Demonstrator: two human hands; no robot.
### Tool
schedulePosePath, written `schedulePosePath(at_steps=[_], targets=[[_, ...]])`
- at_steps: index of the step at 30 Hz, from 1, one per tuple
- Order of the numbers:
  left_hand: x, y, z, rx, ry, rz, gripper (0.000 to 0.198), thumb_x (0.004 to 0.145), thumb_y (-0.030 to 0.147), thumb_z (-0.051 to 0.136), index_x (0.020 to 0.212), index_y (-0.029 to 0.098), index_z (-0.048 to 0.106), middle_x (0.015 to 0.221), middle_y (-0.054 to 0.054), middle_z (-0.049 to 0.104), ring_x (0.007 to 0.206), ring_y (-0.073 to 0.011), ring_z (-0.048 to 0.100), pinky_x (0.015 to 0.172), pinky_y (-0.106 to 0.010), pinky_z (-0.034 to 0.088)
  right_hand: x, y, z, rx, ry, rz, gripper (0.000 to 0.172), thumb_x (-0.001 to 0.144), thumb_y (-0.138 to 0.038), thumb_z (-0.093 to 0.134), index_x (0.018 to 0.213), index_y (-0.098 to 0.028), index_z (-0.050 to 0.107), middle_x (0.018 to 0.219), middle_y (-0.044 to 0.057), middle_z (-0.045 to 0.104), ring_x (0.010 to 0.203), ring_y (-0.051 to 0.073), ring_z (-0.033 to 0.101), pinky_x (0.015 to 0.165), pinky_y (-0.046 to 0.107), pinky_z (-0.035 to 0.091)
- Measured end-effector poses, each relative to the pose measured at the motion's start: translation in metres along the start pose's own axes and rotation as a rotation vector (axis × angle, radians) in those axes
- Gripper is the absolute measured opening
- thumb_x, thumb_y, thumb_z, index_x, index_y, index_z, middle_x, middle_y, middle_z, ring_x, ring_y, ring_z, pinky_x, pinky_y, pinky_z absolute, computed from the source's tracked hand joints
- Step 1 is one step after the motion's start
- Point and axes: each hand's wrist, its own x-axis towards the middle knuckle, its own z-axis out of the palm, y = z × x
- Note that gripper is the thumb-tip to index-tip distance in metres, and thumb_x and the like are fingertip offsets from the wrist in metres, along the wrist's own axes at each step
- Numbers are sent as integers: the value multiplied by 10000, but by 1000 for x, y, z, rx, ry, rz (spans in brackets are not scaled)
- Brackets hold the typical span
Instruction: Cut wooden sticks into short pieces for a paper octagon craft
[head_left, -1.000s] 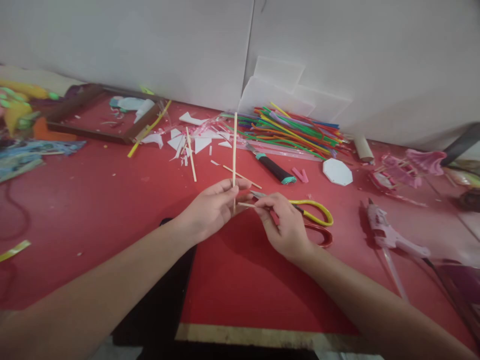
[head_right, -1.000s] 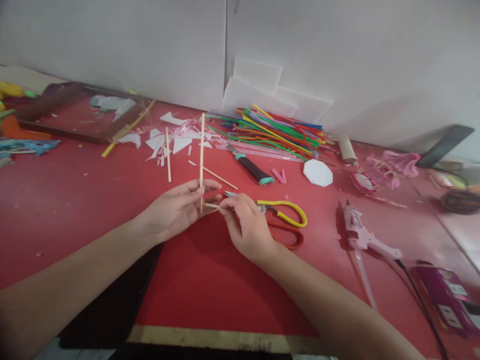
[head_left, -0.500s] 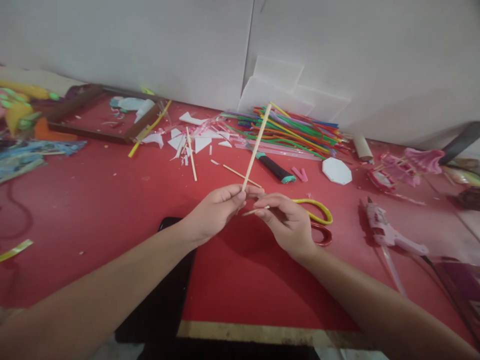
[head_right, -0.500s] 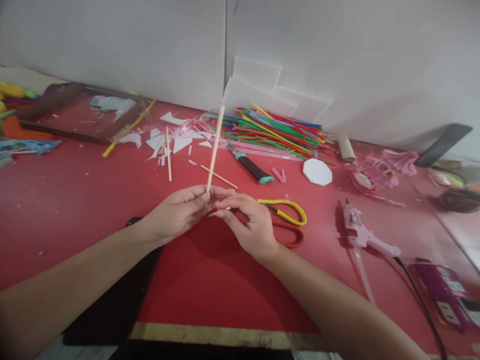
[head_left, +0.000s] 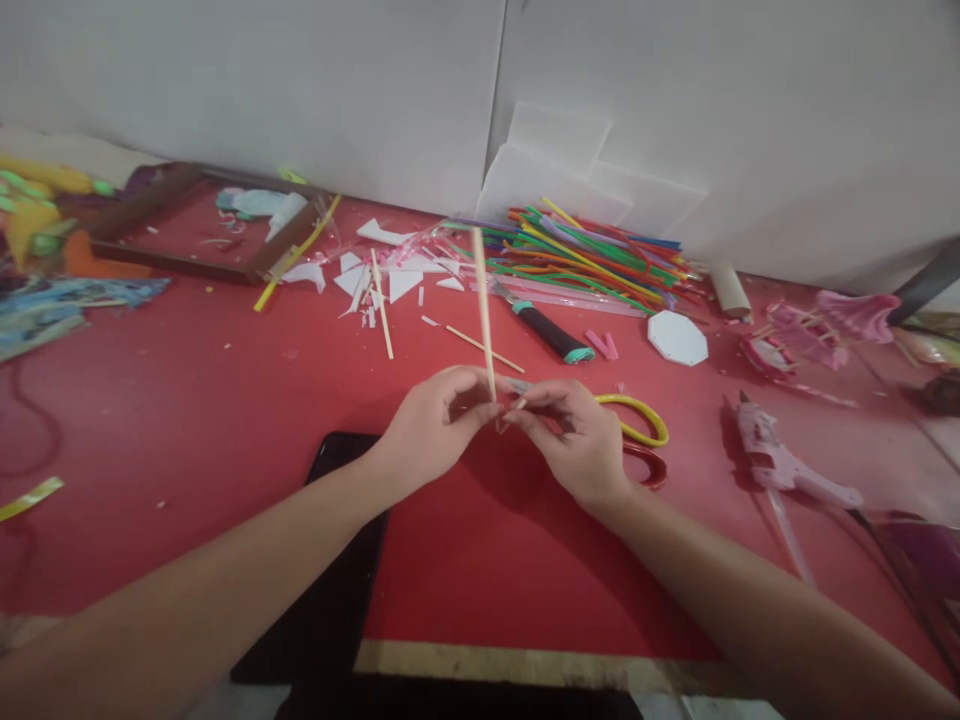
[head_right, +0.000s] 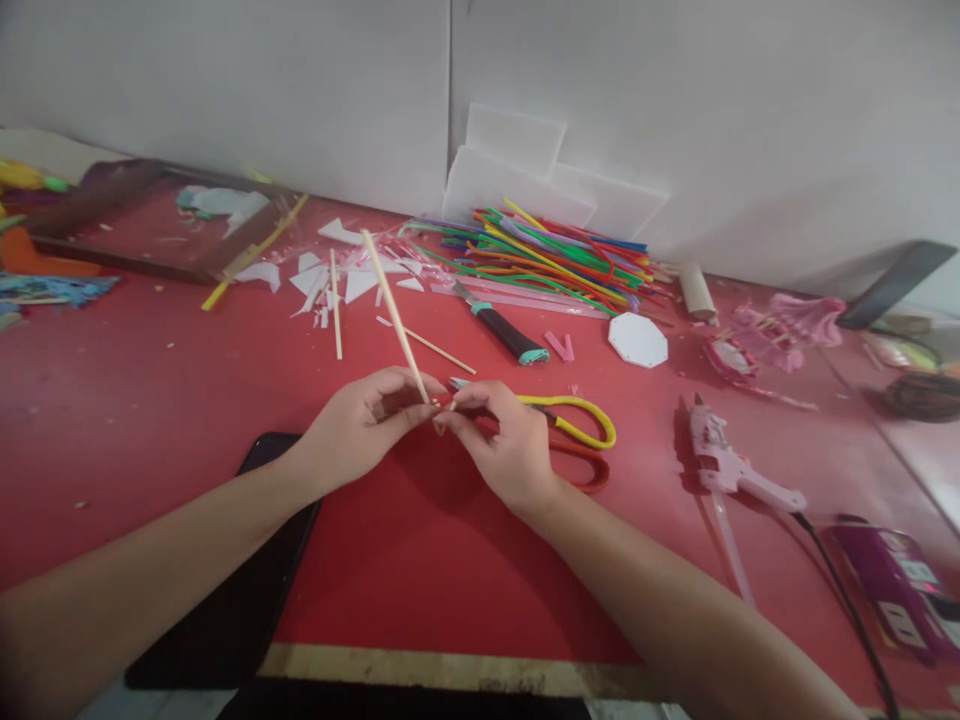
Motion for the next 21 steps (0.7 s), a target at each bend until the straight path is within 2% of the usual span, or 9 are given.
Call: schedulePosePath(at_steps=[4,6,10,13,17,21], targets=[[-1,1,0,147,30,47,141,832,139,628,932,214,694,844,-34,705,754,-163,658,697,-242,489,2,0,0,-101,-80,-16,176,825,-262,675,979,-240,593,856,2,731,802,167,719,737,295,560],[-2,2,0,142,52,61,144,808,137,666,923,218,695,837,-30,706,757,-161,650,682,-229,474,3,0,0,-141,-122,-25,185,832,-241,658,1009,-243,602,867,0,737,803,165,716,736,296,556],[-2,2,0,41,71,48,132,764,127,718,862,214,701,799,-22,706,754,-161,637,673,-221,455,5,0,-2,-343,-158,-164,43,846,-252,650,857,-230,685,794,18,728,752,173,663,695,305,522],[-2,3,1,35,69,31,97,753,131,730,809,206,703,789,-25,708,737,-163,631,668,-228,451,7,0,-4,-417,-212,-242,114,871,-254,632,802,-229,720,724,8,718,685,162,598,687,315,480],[-2,6,1,119,53,55,83,765,134,720,804,206,708,785,-20,709,711,-151,625,657,-222,444,8,2,-4,-435,-196,-270,128,865,-286,643,796,-237,739,829,32,721,758,180,569,725,346,469],[-2,7,1,110,50,50,85,757,126,721,774,208,713,762,-16,711,687,-151,623,647,-224,445,8,3,-3,-433,-211,-269,126,863,-249,632,798,-240,740,835,45,704,782,195,555,725,356,481]])
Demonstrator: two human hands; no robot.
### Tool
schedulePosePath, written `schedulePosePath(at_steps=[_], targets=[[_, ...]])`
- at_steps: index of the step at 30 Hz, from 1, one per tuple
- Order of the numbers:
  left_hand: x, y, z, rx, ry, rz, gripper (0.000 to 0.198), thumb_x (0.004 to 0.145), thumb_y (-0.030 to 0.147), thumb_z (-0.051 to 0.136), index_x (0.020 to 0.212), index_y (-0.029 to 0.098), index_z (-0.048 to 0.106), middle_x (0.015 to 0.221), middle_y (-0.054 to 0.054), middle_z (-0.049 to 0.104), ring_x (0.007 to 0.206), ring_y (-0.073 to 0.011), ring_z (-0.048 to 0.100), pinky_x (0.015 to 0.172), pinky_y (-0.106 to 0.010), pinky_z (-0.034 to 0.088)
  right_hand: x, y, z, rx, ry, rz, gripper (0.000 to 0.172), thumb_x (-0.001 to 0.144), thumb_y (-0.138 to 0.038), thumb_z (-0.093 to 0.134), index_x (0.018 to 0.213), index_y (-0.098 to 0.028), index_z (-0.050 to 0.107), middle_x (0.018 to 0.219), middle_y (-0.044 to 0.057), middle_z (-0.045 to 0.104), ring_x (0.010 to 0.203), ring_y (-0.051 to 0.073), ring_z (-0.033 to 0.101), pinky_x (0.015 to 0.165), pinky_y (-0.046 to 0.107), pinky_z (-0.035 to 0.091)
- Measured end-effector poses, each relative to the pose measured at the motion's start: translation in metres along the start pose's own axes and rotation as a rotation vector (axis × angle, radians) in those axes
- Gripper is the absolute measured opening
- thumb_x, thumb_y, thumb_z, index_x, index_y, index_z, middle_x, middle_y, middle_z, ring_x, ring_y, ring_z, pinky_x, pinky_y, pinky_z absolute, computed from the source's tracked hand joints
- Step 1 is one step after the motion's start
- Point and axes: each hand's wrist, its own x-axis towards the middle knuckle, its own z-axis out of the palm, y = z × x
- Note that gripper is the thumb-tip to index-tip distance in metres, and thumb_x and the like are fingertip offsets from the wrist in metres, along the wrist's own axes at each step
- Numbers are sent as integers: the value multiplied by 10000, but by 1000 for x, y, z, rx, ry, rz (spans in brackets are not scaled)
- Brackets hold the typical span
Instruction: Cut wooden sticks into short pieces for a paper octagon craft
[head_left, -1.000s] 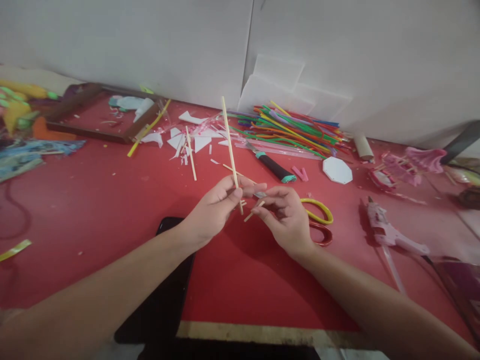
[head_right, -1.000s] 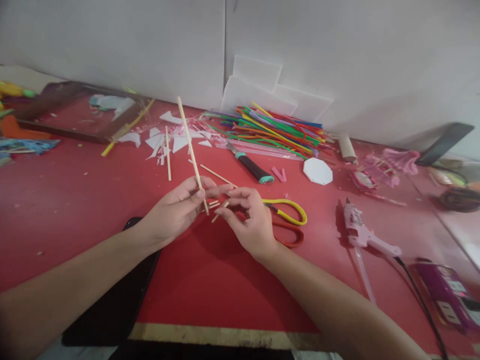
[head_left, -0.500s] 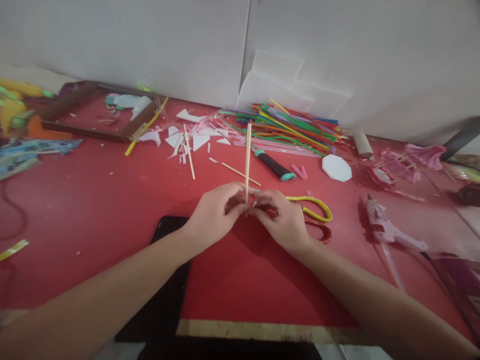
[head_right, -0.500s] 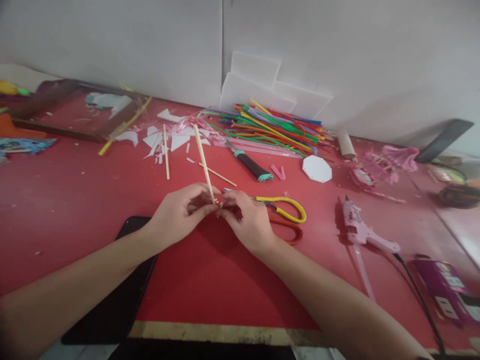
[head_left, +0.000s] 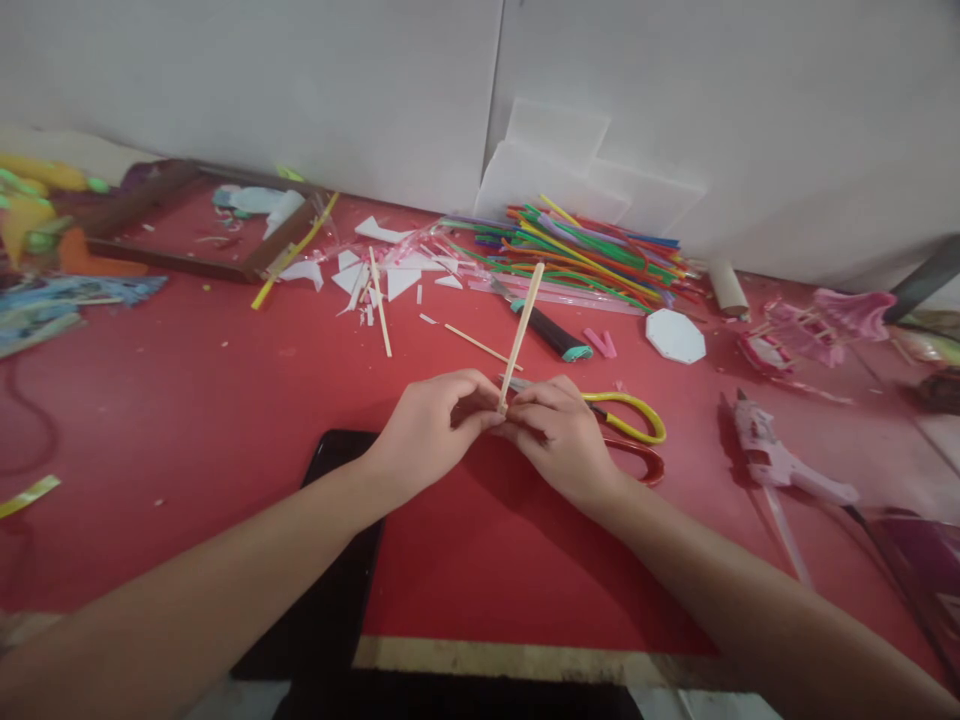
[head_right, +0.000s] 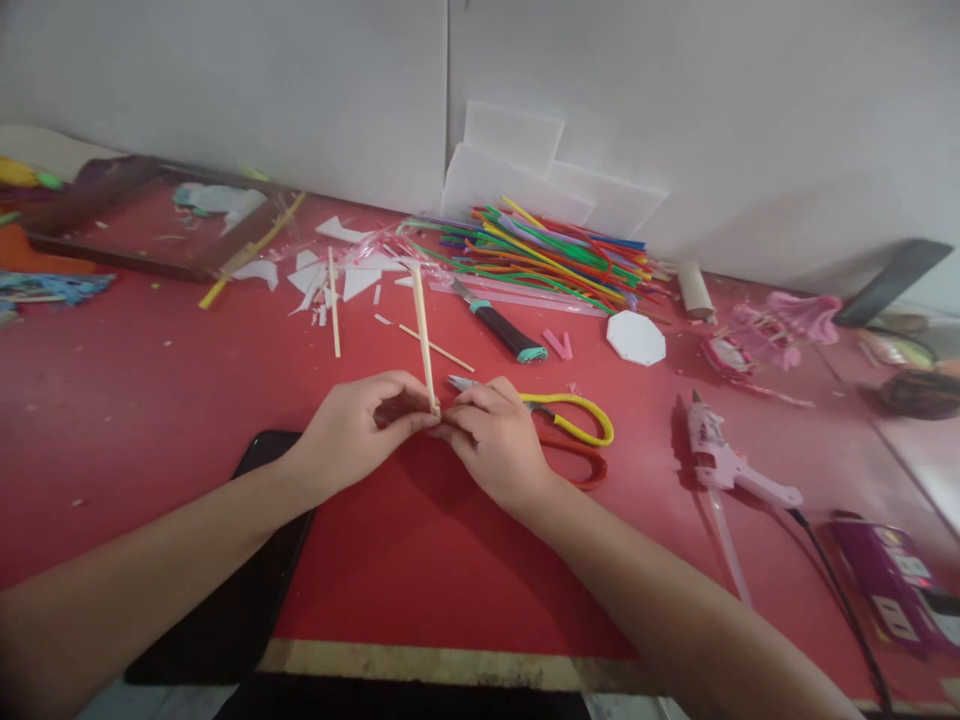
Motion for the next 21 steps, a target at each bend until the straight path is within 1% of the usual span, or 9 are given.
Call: schedulePosePath(at_steps=[5,8,12,17,21], targets=[[0,-1,1,-45,-2,-39,81,729,145,751,768,213,733,778,-22,721,716,-170,637,663,-240,475,-1,0,0,30,-16,-9,128,862,-230,615,792,-224,722,841,55,698,775,198,561,708,356,478],[0,-2,2,-1,13,-33,68,709,181,778,764,213,753,791,-32,731,717,-175,640,659,-247,478,-1,0,1,46,-12,-22,132,862,-204,598,787,-213,706,846,55,697,770,196,555,709,355,475],[1,-2,2,75,14,-10,38,739,191,757,769,213,762,795,-35,732,701,-160,633,642,-233,469,-1,0,1,44,-10,-35,142,863,-192,599,748,-202,683,817,45,693,756,188,540,699,339,466],[2,-1,2,155,-8,50,43,769,188,727,772,226,746,813,-27,724,710,-159,625,635,-231,457,0,-1,-2,52,-1,-44,130,852,-190,622,731,-192,671,801,46,689,743,180,545,692,325,464],[1,-1,2,249,-40,142,56,806,190,694,792,232,728,784,-16,713,700,-157,607,637,-239,427,2,0,-6,90,-51,-65,92,839,-200,656,749,-188,673,793,37,690,724,163,569,719,332,456]])
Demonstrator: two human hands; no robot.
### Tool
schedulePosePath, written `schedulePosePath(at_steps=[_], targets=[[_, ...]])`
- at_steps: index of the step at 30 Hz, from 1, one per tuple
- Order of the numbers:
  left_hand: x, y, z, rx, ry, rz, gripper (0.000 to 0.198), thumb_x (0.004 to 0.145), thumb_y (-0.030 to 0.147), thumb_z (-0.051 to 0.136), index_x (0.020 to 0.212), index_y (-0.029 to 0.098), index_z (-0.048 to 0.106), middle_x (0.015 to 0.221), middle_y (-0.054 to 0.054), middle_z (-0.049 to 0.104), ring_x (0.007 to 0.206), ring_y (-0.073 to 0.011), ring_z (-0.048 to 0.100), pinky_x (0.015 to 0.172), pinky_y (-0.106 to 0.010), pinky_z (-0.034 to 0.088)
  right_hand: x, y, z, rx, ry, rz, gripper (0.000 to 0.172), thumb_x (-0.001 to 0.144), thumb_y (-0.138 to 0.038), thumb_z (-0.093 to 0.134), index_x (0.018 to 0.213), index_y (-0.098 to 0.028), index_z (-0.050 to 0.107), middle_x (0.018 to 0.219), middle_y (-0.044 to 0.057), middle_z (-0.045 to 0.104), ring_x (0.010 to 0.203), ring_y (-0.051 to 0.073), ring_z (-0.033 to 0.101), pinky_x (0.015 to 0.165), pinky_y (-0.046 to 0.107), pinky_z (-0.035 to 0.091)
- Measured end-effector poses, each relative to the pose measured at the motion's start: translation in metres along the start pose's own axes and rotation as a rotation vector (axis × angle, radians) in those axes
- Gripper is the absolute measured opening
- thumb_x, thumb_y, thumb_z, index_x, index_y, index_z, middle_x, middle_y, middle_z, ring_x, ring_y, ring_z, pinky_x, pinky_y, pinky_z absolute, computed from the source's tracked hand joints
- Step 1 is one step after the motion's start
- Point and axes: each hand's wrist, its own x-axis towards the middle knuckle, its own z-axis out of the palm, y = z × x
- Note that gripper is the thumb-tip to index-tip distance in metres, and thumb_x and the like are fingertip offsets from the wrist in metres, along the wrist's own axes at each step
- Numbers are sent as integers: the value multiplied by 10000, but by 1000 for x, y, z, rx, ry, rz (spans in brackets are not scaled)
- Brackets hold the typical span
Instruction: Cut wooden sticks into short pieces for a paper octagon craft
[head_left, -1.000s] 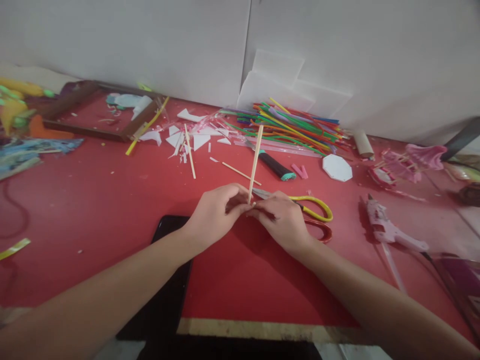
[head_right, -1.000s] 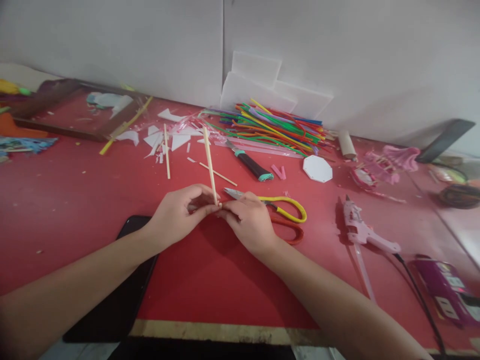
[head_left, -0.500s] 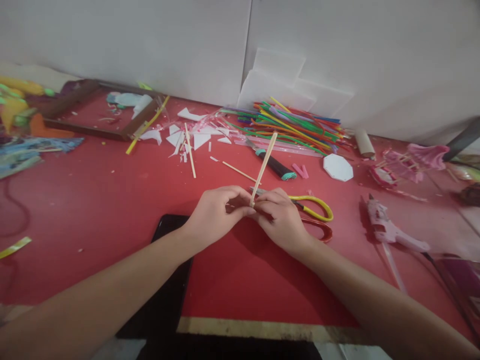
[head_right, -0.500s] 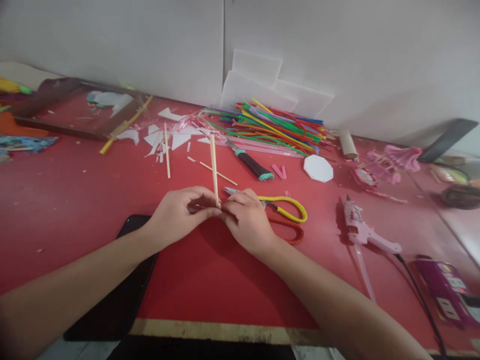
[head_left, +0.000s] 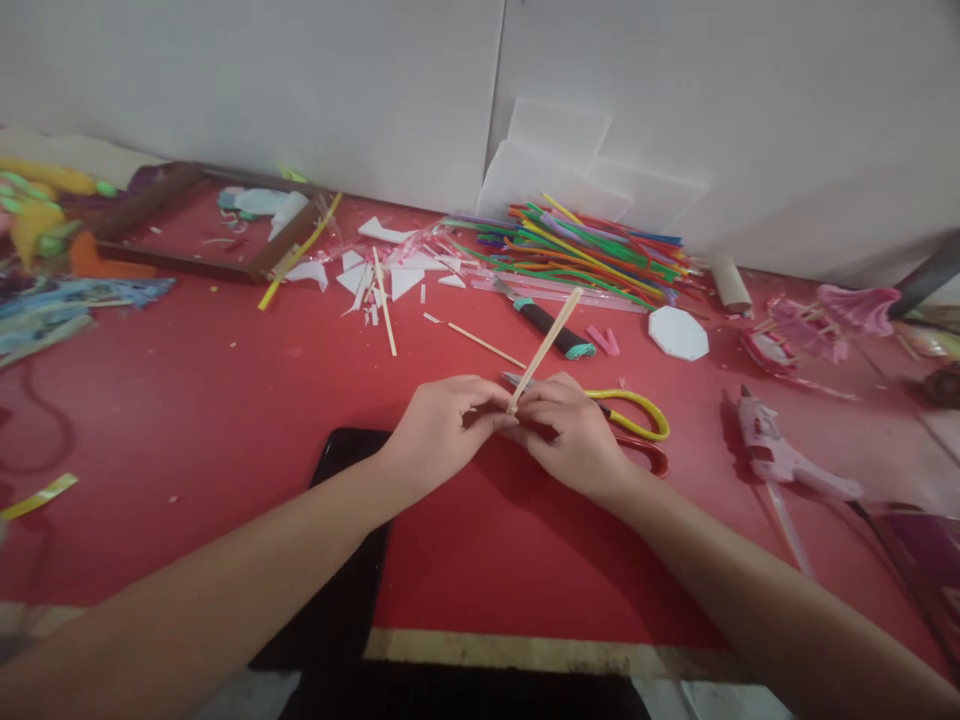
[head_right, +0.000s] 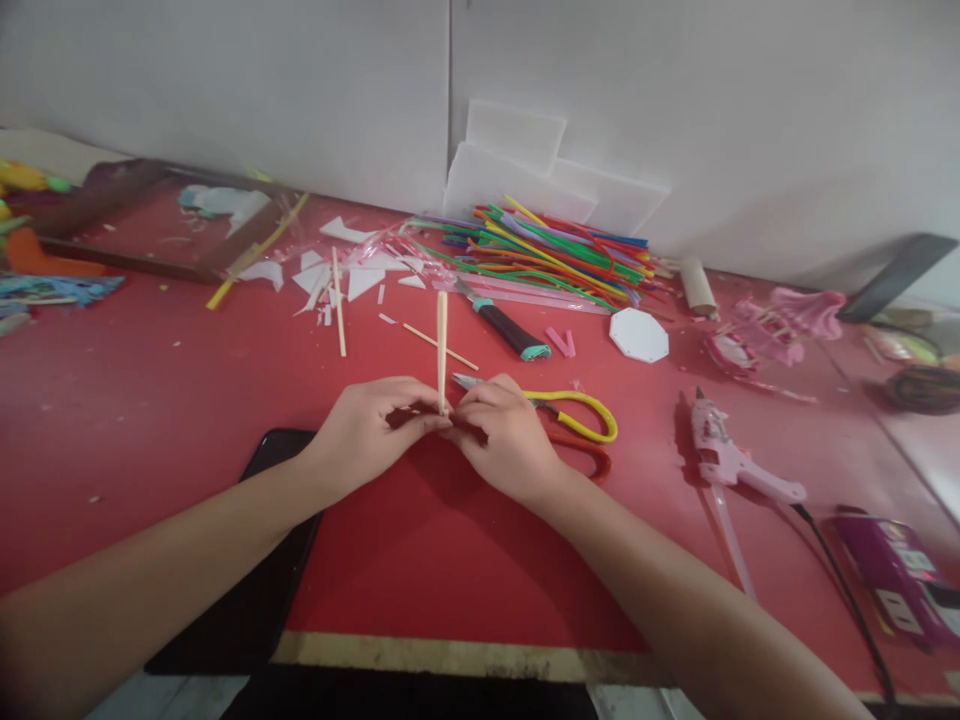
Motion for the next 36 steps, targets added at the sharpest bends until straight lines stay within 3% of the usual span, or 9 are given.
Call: schedulePosePath(at_steps=[7,12,16,21,25,27,30,34,36], targets=[[-2,-1,0,164,-24,94,67,848,161,645,809,206,675,783,4,701,686,-131,598,630,-221,410,-1,0,-5,-71,-106,26,152,874,-149,586,774,-184,695,857,58,654,834,186,508,779,347,424],[-4,1,-1,221,-39,128,93,840,101,636,808,187,648,779,26,691,705,-108,604,651,-198,424,-2,-1,0,-85,-86,45,139,865,-258,632,771,-192,711,834,60,625,829,194,487,778,359,418],[-5,0,-1,161,-25,50,58,813,137,689,801,192,676,764,42,706,671,-92,610,629,-183,439,-2,-3,3,-83,-37,69,195,863,-241,626,686,-183,684,789,61,625,801,192,493,739,347,428],[-3,-7,1,-90,-25,-98,73,756,158,745,810,198,715,773,41,741,714,-103,675,669,-164,504,-3,-4,7,-77,-34,71,217,857,-212,622,646,-188,666,770,59,614,804,194,499,733,340,446],[-3,-8,0,-80,-25,-97,62,747,152,746,784,193,717,754,41,736,702,-94,672,657,-153,500,-1,-4,6,-109,-41,64,235,861,-210,617,632,-185,662,786,64,622,807,191,516,740,340,458],[-3,-7,-1,-71,-34,-85,62,752,138,731,784,188,714,752,36,731,692,-93,666,651,-157,498,3,-4,-4,-124,-98,23,220,863,-199,613,652,-186,670,808,62,639,810,185,541,745,333,470],[-3,-6,0,-89,-28,-105,36,761,140,711,754,173,698,726,18,717,682,-110,661,648,-182,507,13,-8,-40,-144,-125,-63,133,875,-175,596,810,-214,706,832,33,676,810,170,588,739,311,483],[-1,-7,2,-72,-13,-83,84,781,191,700,716,160,657,723,-4,697,681,-125,648,655,-210,509,23,-23,-108,-312,262,13,67,876,-235,610,878,-260,672,835,5,698,779,178,631,750,338,486],[0,-7,2,-67,-29,-90,90,792,187,686,719,160,641,718,-6,692,665,-125,643,646,-217,505,24,-27,-133,-464,312,119,97,899,-285,565,910,-282,661,825,12,686,752,201,635,660,336,467]])
